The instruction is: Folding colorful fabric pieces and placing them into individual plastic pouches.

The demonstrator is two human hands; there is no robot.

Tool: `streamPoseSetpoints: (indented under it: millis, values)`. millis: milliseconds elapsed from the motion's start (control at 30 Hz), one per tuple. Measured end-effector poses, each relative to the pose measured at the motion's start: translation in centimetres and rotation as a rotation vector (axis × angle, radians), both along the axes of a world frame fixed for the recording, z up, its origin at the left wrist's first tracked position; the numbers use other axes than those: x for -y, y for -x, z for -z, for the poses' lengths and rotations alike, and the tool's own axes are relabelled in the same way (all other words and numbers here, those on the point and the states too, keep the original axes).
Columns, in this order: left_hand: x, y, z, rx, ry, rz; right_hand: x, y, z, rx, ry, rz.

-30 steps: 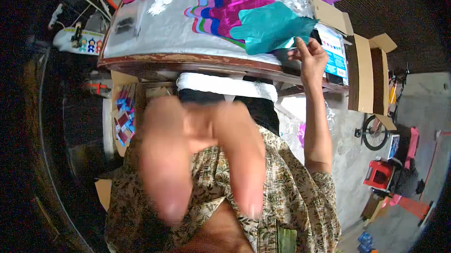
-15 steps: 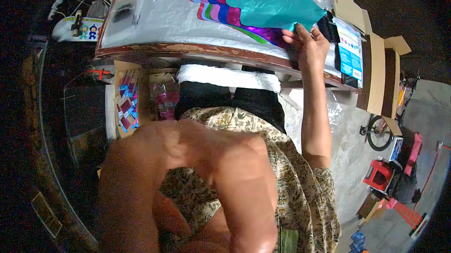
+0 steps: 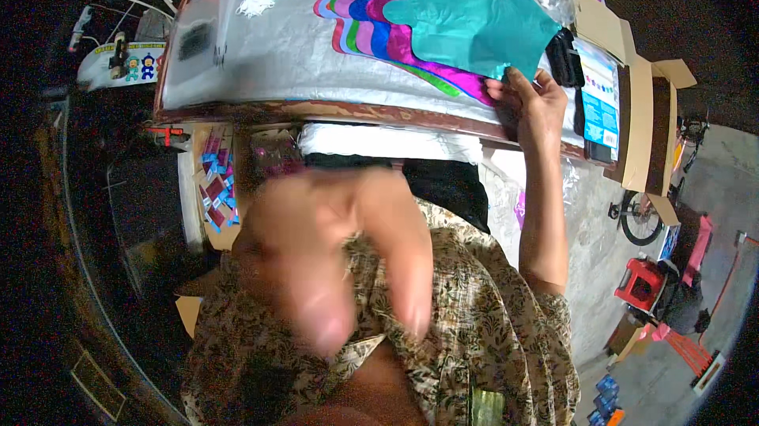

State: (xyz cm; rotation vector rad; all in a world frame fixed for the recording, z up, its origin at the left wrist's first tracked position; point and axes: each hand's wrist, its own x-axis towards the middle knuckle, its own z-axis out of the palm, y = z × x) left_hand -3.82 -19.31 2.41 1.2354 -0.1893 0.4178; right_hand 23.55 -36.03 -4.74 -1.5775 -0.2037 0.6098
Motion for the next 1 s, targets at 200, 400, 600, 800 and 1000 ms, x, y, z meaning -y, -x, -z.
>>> streamPoseSetpoints:
  millis: [200, 400, 600, 800, 1000]
  values:
    - [-6.6, -2.0, 4.7, -0.278, -0.413, -0.408, 0.2, 0.0, 0.2, 0.012, 0.014, 0.03]
    - [-15.7, -3.7, 7.3, -0.406, -0.699, -0.783, 0.3, -0.1, 0.3, 0.058, 0.061, 0.039]
    - [-19.6, -8.0, 8.2, -0.4, -0.932, -0.778, -0.4, 0.1, -0.3, 0.059, 0.096, 0.022]
    - [-20.1, -11.0, 8.9, -0.662, -0.915, -0.599, 0.1, -0.3, 0.2, 0.035, 0.08, 0.011]
    - [-20.2, -11.1, 10.0, -0.625, -1.054, -0.67, -0.1, 0.1, -0.5, 0.037, 0.058, 0.013]
